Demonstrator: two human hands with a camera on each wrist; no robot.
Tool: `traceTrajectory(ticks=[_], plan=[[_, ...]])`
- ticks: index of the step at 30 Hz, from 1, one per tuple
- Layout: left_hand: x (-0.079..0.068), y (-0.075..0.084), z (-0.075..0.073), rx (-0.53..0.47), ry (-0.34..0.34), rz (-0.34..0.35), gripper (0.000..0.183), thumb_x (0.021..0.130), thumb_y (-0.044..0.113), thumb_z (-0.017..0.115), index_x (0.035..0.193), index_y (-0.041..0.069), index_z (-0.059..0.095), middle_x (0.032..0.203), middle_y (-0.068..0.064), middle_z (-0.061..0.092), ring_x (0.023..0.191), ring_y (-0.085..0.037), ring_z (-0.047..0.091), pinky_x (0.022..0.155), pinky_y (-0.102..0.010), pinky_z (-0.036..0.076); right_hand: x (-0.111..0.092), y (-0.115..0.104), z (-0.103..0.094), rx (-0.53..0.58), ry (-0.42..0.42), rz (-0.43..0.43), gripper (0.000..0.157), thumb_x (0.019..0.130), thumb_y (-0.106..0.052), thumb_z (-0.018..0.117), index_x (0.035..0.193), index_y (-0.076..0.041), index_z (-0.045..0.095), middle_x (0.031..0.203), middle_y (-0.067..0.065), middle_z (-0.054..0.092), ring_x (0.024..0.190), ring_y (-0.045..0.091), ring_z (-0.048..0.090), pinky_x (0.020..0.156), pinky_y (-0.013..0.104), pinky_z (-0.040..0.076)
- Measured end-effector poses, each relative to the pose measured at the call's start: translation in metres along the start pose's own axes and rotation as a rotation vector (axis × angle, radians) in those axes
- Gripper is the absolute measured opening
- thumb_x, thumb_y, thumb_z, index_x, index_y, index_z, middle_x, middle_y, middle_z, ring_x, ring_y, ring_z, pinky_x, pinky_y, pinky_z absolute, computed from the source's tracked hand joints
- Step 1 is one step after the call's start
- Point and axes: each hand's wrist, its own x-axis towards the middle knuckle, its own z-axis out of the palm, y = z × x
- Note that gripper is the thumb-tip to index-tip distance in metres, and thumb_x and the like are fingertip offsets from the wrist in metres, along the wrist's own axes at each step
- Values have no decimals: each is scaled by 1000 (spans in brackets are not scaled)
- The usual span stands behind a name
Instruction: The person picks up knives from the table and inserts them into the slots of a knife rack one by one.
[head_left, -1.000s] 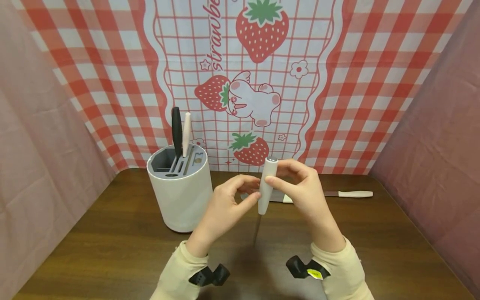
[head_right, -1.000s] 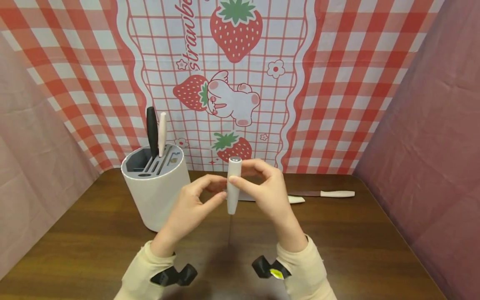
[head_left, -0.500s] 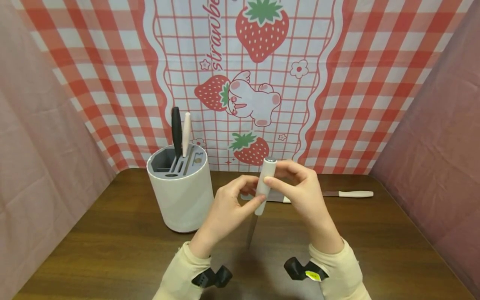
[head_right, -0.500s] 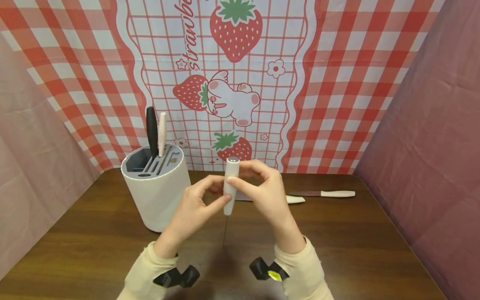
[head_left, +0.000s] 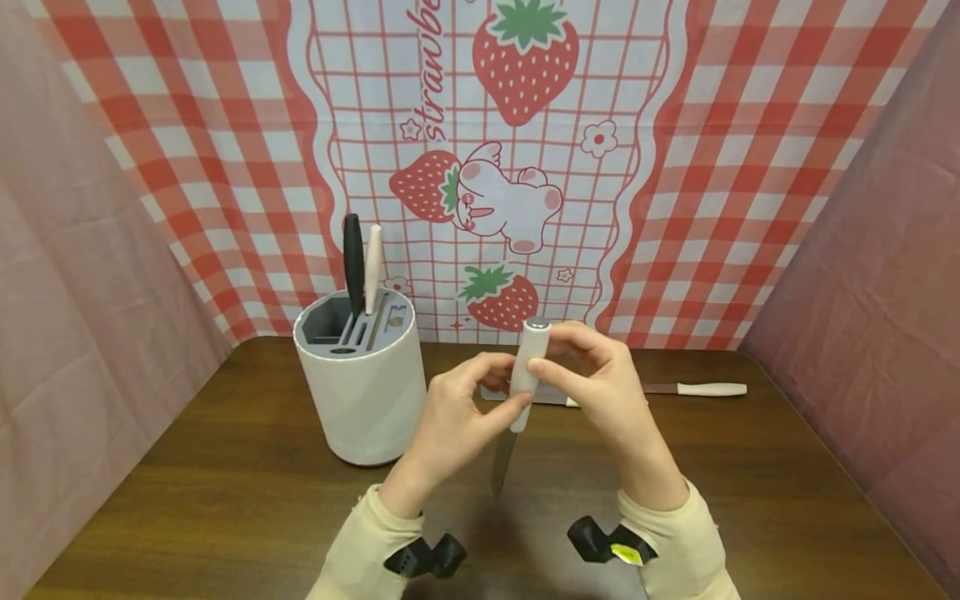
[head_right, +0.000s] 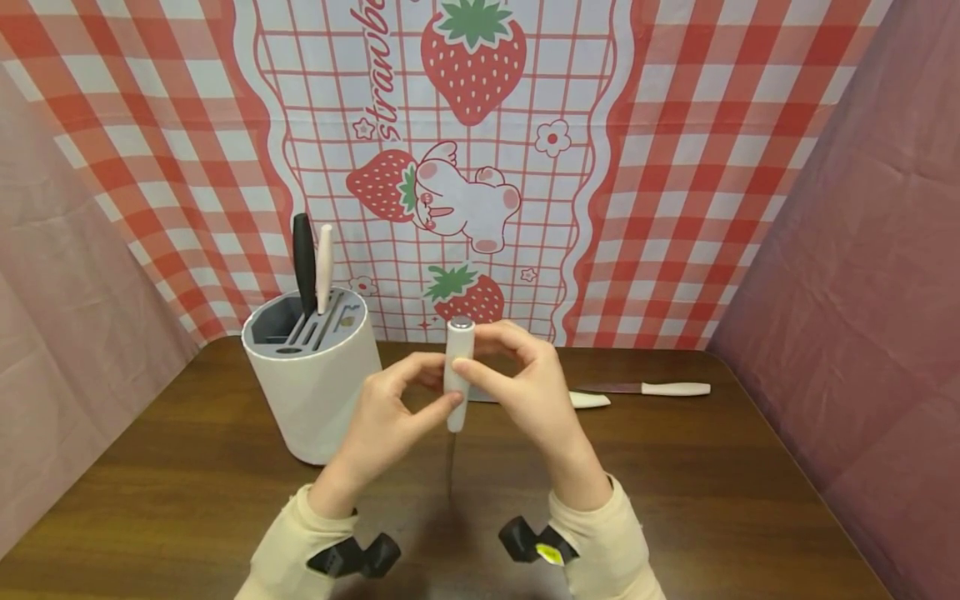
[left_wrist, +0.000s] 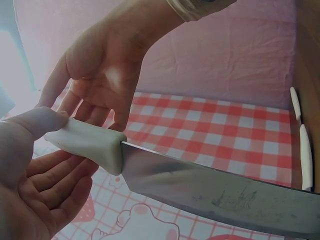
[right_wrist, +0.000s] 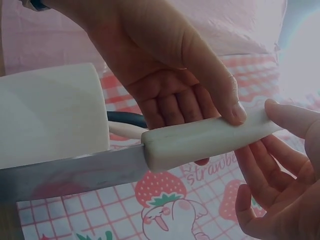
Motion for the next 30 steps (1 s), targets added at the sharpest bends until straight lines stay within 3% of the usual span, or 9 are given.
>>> traceTrajectory(ticks=[6,20,30], plan=[[-1,1,-1,30,-4,14,28,77,19,72,102,10,63,84,2,65,74,-8,61,67,-20,48,0,0,0,-1,-9,-11,23,78,1,67,99,-9,66,89,-4,66,88,13,61,87,28,44],[-2,4,-3,74,-4,52,30,77,16,71,105,7,62,89,-1,65,78,-8,61,70,-20,49,0,2,-2,98,-46,-91,27,80,4,63,101,-12,66,89,-2,67,85,12,62,77,26,50],[-3,4,-8,78,9,45,31,76,13,68,107,7,61,90,-1,64,78,-9,60,69,-20,49,-3,7,-5,112,-43,-50,21,83,1,60,99,-12,67,90,-3,67,86,11,62,76,26,51]])
